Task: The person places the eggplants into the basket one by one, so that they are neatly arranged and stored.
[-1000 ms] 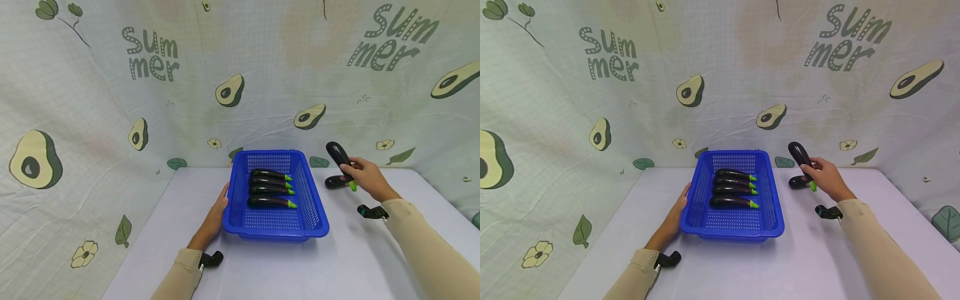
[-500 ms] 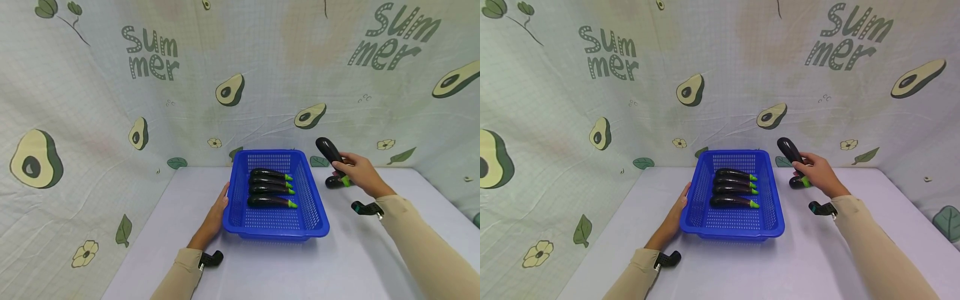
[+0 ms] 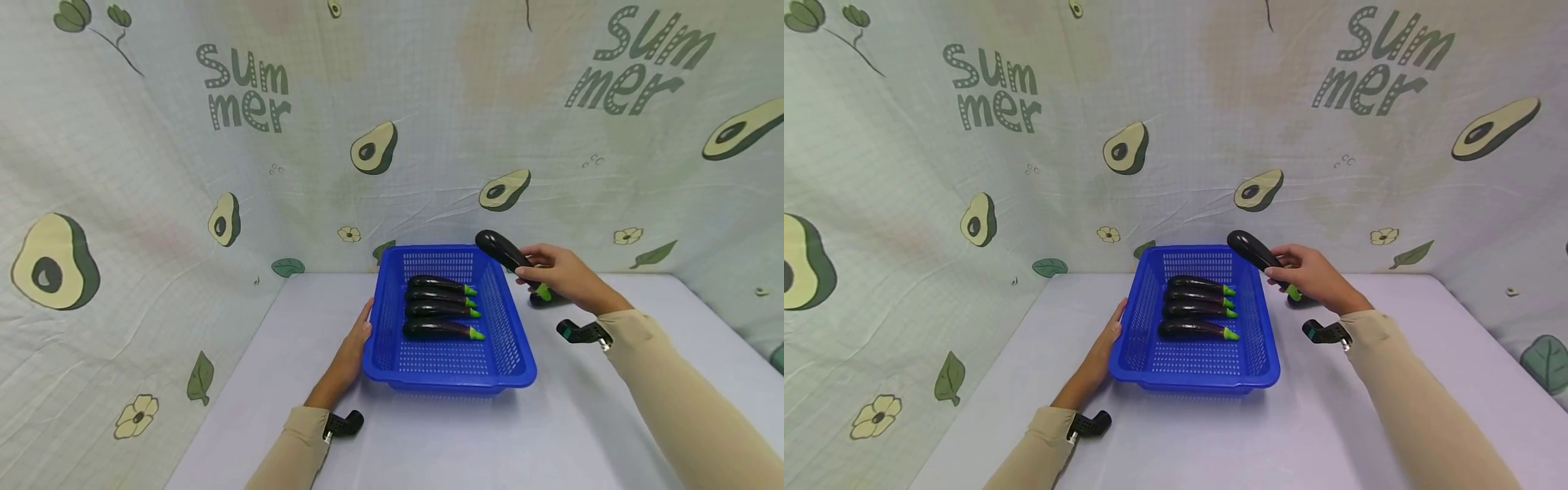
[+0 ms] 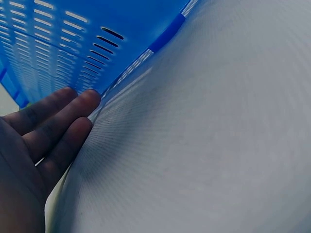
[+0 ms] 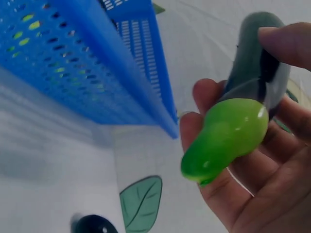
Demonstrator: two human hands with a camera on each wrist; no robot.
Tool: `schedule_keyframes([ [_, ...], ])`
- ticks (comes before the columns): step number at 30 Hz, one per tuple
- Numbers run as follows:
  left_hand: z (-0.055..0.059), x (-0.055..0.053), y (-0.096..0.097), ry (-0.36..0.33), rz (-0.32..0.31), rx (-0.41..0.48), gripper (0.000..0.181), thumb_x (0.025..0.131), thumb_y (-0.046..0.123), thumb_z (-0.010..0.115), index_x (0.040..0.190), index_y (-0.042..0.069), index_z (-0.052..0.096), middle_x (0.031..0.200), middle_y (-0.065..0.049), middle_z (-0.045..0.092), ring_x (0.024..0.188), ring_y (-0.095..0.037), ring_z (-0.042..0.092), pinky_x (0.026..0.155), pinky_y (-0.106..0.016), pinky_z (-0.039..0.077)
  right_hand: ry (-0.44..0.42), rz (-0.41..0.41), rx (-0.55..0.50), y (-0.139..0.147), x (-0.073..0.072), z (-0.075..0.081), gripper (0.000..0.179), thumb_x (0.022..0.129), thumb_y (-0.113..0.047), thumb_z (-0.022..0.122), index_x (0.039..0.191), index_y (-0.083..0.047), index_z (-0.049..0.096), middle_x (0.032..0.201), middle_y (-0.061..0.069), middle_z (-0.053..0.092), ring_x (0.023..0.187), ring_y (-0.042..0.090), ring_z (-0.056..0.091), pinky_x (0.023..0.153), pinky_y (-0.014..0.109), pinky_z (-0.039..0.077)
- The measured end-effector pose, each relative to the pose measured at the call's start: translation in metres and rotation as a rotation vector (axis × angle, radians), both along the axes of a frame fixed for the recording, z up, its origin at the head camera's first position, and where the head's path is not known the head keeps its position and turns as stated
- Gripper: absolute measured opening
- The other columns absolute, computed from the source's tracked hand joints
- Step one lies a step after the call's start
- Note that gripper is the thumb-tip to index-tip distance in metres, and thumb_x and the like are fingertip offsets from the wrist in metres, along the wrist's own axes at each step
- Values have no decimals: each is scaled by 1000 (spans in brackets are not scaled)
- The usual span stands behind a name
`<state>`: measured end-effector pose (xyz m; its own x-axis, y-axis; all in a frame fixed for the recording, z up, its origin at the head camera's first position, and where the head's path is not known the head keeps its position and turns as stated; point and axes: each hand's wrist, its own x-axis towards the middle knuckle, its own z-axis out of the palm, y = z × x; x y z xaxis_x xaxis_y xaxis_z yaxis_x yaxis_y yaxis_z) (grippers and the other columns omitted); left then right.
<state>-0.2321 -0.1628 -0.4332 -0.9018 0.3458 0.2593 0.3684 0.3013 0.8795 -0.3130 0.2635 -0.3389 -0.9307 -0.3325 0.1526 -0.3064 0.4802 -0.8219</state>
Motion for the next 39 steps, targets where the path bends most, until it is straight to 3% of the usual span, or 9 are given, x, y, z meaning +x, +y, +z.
schedule_keyframes([
  [4,-1,0,-1,-6,4,-5,55,110,23,22,162,13,6,167,-7,11,152,-25,10,120,-51,12,-21,65,17,-12,2,5,62,96,-35,69,143,0,47,121,24,64,98,29,67,79,38,57],
  [8,-2,-2,0,3,4,5,55,110,22,22,162,11,7,167,-9,11,152,-27,10,119,-53,12,-25,66,34,-19,4,7,63,95,-35,71,143,-2,47,122,21,64,96,29,68,80,40,56],
  [16,-2,-2,0,-5,2,20,56,110,22,22,162,10,7,166,-10,11,152,-28,11,119,-54,13,-56,130,-36,-28,2,7,55,95,-20,71,140,1,49,125,25,61,99,40,66,83,43,58],
  [24,-4,-3,-1,-2,4,15,55,110,22,22,162,12,7,166,-8,12,151,-26,11,120,-53,13,-55,190,-34,-39,-5,4,54,94,-21,72,140,-1,51,123,22,63,97,31,68,82,41,58],
  [31,-40,-24,-5,30,30,72,55,110,33,21,163,21,9,166,2,14,151,-20,12,120,-52,10,-62,218,-27,-47,-3,4,55,94,-19,72,141,0,50,119,23,64,92,34,67,80,40,58],
  [36,-40,-23,-3,43,40,75,57,110,37,21,163,21,10,166,3,15,152,-21,12,120,-53,12,-82,228,-25,-52,-4,2,57,94,-21,72,142,0,50,116,24,64,94,42,66,82,40,57],
  [39,-41,-23,-4,39,40,70,56,110,37,22,163,23,10,166,3,15,152,-22,12,119,-54,11,-90,237,0,-55,-4,0,58,94,-22,73,142,0,50,114,22,65,93,40,67,83,40,57],
])
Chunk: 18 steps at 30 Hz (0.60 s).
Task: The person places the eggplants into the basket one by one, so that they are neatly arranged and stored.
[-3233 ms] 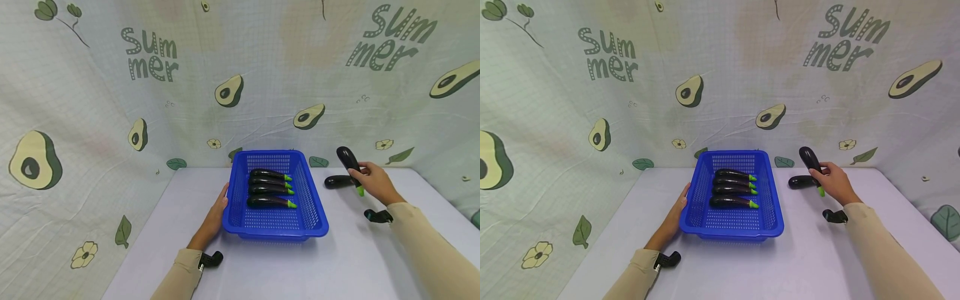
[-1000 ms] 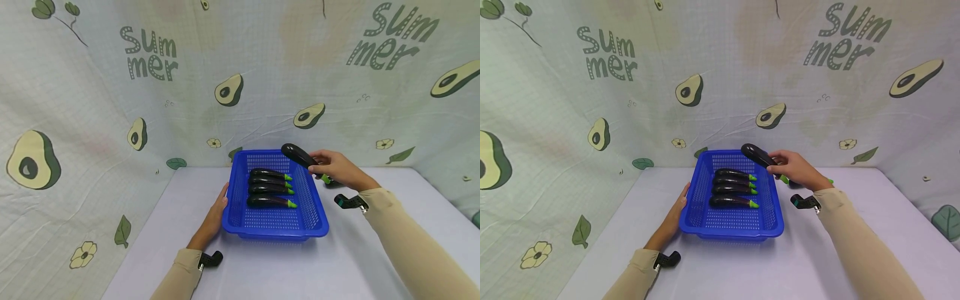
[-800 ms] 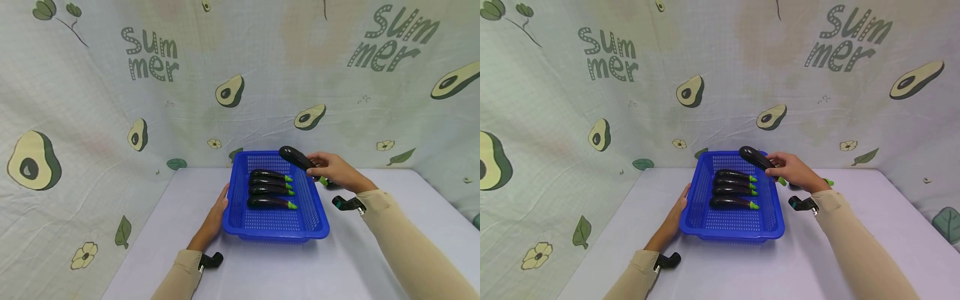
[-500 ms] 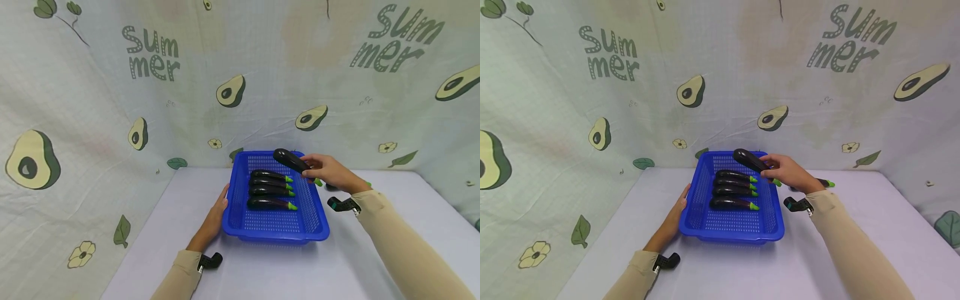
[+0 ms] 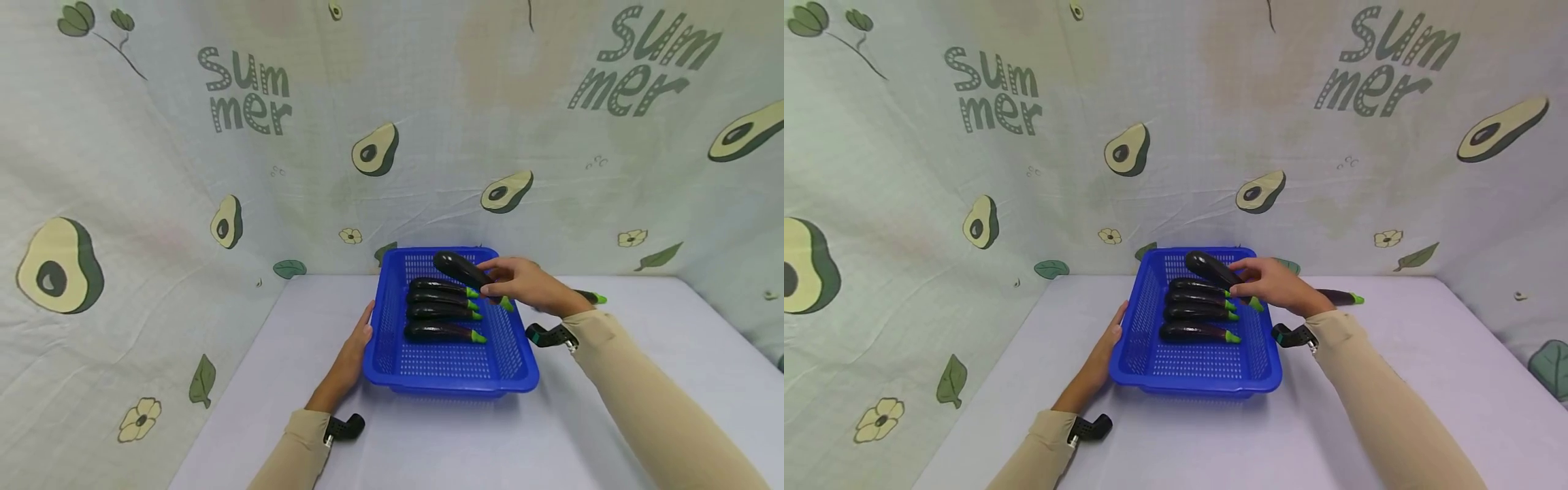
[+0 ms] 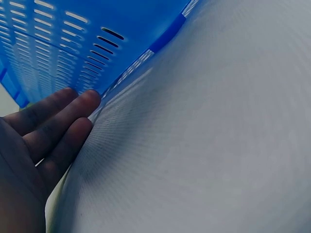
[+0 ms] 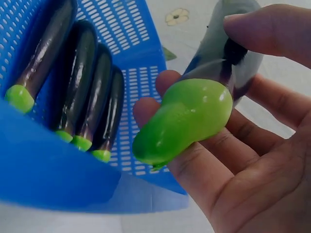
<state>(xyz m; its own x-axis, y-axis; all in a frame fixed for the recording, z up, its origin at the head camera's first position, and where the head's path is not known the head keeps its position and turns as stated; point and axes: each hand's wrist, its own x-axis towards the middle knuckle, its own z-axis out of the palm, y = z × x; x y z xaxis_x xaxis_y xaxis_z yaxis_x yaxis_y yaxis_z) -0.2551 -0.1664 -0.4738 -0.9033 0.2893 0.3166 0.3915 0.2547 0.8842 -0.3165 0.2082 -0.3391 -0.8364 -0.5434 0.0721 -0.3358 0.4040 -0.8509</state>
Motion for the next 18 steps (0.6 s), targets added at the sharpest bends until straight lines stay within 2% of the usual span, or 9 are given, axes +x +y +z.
schedule_keyframes([
  [6,0,0,-1,-18,6,-20,56,110,34,21,163,22,9,166,4,14,151,-19,13,120,-52,13,-17,23,26,-5,-1,-3,58,94,-26,73,142,-2,51,111,18,66,91,37,67,82,40,54],
  [9,3,1,0,-29,3,-34,55,110,30,20,163,20,8,167,1,13,151,-21,12,120,-52,12,-8,30,36,-7,-2,-4,57,94,-26,72,141,-3,52,110,17,66,90,36,67,81,39,54],
  [15,30,17,2,-59,-31,-50,56,109,24,21,163,17,6,167,-7,10,152,-27,10,119,-55,12,11,48,70,-12,-1,-6,54,94,-27,72,139,-4,55,109,13,68,94,36,66,82,39,53],
  [18,37,22,3,-52,-31,-55,56,109,24,21,163,14,6,167,-9,11,151,-29,11,118,-57,13,17,55,88,-15,-1,-6,53,94,-28,72,139,-5,56,111,11,69,99,33,66,82,39,53],
])
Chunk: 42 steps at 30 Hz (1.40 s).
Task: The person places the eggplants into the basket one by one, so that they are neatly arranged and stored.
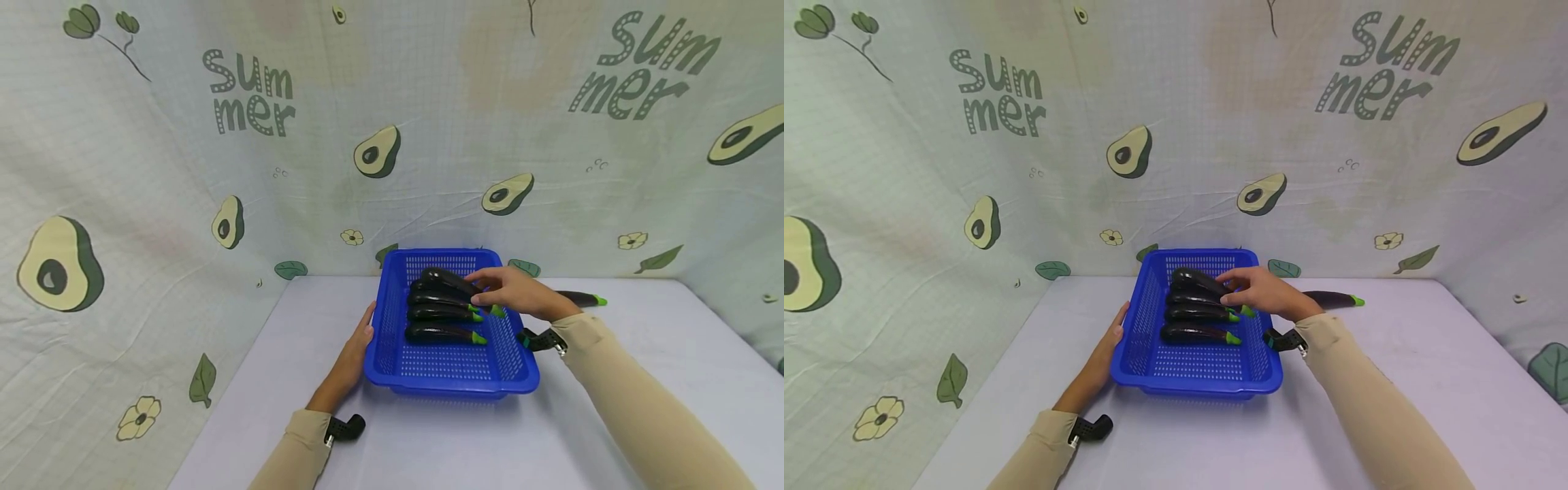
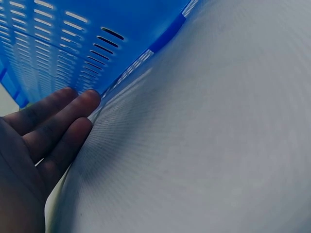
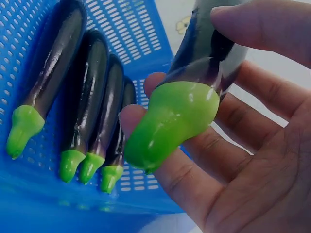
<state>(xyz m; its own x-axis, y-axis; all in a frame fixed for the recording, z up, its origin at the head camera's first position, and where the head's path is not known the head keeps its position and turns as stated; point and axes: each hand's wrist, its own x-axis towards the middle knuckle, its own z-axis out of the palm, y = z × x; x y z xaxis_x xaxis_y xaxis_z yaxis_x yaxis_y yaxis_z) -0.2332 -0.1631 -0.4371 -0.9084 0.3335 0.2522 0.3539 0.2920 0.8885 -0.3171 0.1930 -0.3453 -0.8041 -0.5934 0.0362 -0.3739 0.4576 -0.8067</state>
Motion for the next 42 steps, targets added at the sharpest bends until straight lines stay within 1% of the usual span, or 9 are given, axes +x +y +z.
schedule_keyframes([
  [3,0,1,0,7,1,4,56,109,23,21,162,11,6,167,-10,11,151,-30,11,118,-57,13,0,7,12,-2,0,-2,53,93,-29,73,138,-5,57,116,10,69,102,27,66,85,39,54],
  [7,-1,0,0,9,2,8,56,110,24,21,162,10,6,167,-9,12,152,-29,11,119,-56,13,-8,23,14,-4,0,-5,54,93,-28,73,138,-2,57,120,12,68,102,24,66,86,39,54],
  [13,-2,-1,-1,3,-1,-1,56,110,25,21,163,15,5,167,-7,11,152,-26,11,119,-54,14,-21,18,24,-6,0,-6,55,93,-27,73,138,-1,56,121,12,68,100,27,67,81,37,55],
  [19,0,0,-1,16,0,6,56,110,24,22,163,14,7,167,-9,12,152,-29,11,119,-56,14,-55,21,33,-10,2,-4,53,92,-25,74,136,0,57,119,14,66,93,29,68,73,38,58],
  [22,0,0,0,19,-2,3,55,110,23,21,162,13,7,167,-9,12,152,-30,11,119,-56,13,-86,48,36,-12,2,-4,50,92,-22,74,134,1,58,117,16,65,91,29,67,71,40,58],
  [27,1,2,-1,5,-3,-5,55,110,24,21,162,14,6,167,-6,11,152,-26,10,119,-53,12,-125,82,44,-15,2,-7,44,92,-17,73,129,2,60,112,16,66,89,37,67,70,40,58],
  [29,1,2,-1,7,-1,-9,55,110,24,21,162,15,6,167,-7,11,152,-26,10,119,-53,12,-132,86,57,-17,2,-8,42,91,-17,74,128,0,60,110,14,66,89,36,67,70,40,58],
  [35,3,4,-1,15,12,-20,55,110,24,21,162,11,7,166,-9,12,151,-28,11,119,-53,14,-115,109,145,-24,3,-11,38,89,-18,76,123,-5,63,105,9,68,89,24,64,74,39,55],
  [42,4,4,0,14,1,-6,56,110,23,21,162,8,7,166,-10,11,151,-30,11,119,-56,13,-128,111,191,-29,3,-16,38,88,-19,76,121,-6,63,107,7,68,96,23,63,83,39,53],
])
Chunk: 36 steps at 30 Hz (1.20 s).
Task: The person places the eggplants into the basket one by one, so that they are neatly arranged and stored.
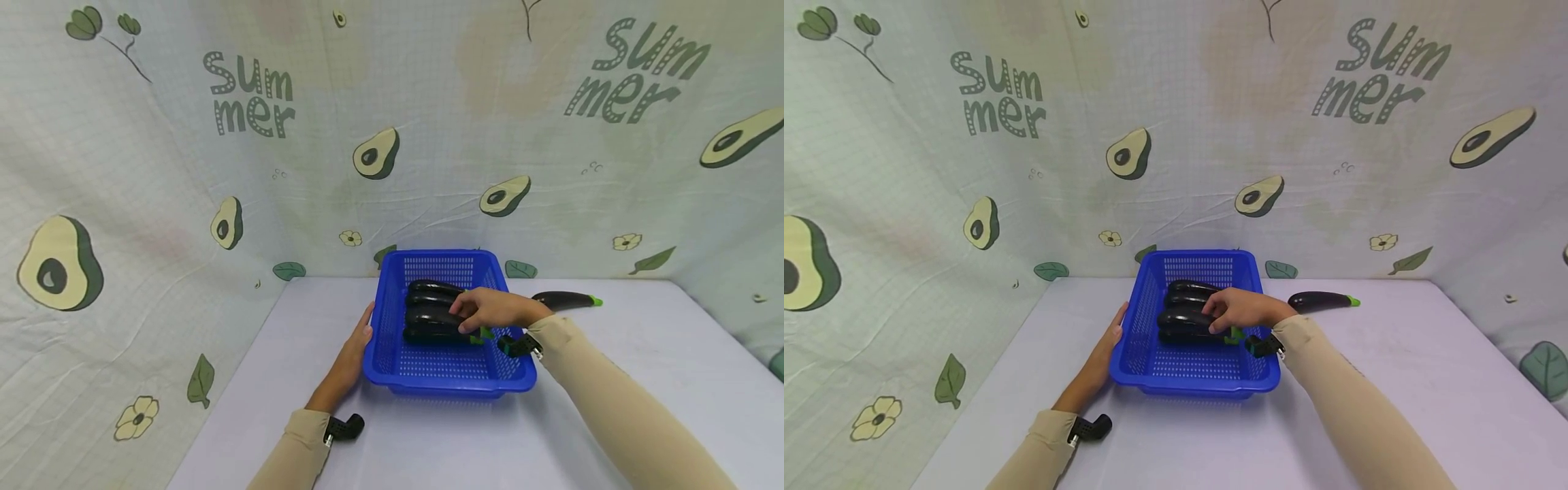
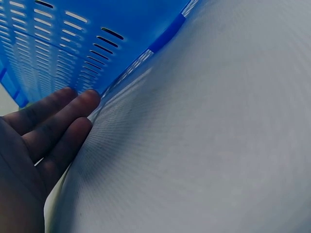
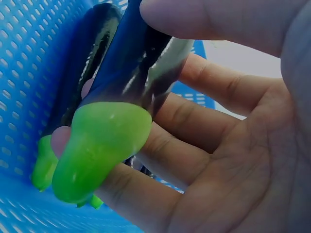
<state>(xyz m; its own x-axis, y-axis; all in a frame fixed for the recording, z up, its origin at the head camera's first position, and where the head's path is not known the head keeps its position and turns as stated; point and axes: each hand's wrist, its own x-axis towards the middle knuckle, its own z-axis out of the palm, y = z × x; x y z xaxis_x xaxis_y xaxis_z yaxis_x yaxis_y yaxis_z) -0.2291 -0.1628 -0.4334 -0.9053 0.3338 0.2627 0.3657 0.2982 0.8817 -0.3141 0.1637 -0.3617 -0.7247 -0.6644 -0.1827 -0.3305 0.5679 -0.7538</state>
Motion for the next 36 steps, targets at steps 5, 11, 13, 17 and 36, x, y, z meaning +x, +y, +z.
schedule_keyframes([
  [5,1,1,0,-3,7,-17,56,110,24,21,162,10,7,167,-9,11,151,-29,11,119,-55,14,-29,-9,1,-3,2,0,37,89,-16,75,122,-5,63,111,9,69,100,23,64,88,41,53],
  [11,-18,-12,-3,6,32,-2,55,110,25,20,163,13,7,167,-7,12,152,-28,11,119,-54,12,-32,0,11,-6,3,0,38,88,-17,76,122,-4,63,113,10,69,100,23,65,89,42,53],
  [13,-30,-19,-4,9,41,10,55,110,26,20,163,15,8,167,-5,12,152,-27,11,119,-54,10,-31,7,15,-7,2,-1,38,88,-17,76,121,-3,62,113,11,69,99,22,66,90,43,53],
  [17,-43,-26,-6,20,46,30,55,110,33,21,163,23,10,166,1,14,152,-23,12,119,-54,11,-16,17,30,-8,2,-5,39,87,-16,77,121,-4,63,114,10,69,100,21,66,91,44,52],
  [36,-11,-8,-3,-10,-7,7,56,110,25,20,163,12,5,167,-7,9,152,-29,9,118,-56,12,127,40,140,-17,2,-12,30,86,-11,76,113,-8,67,103,4,70,95,19,64,89,43,51],
])
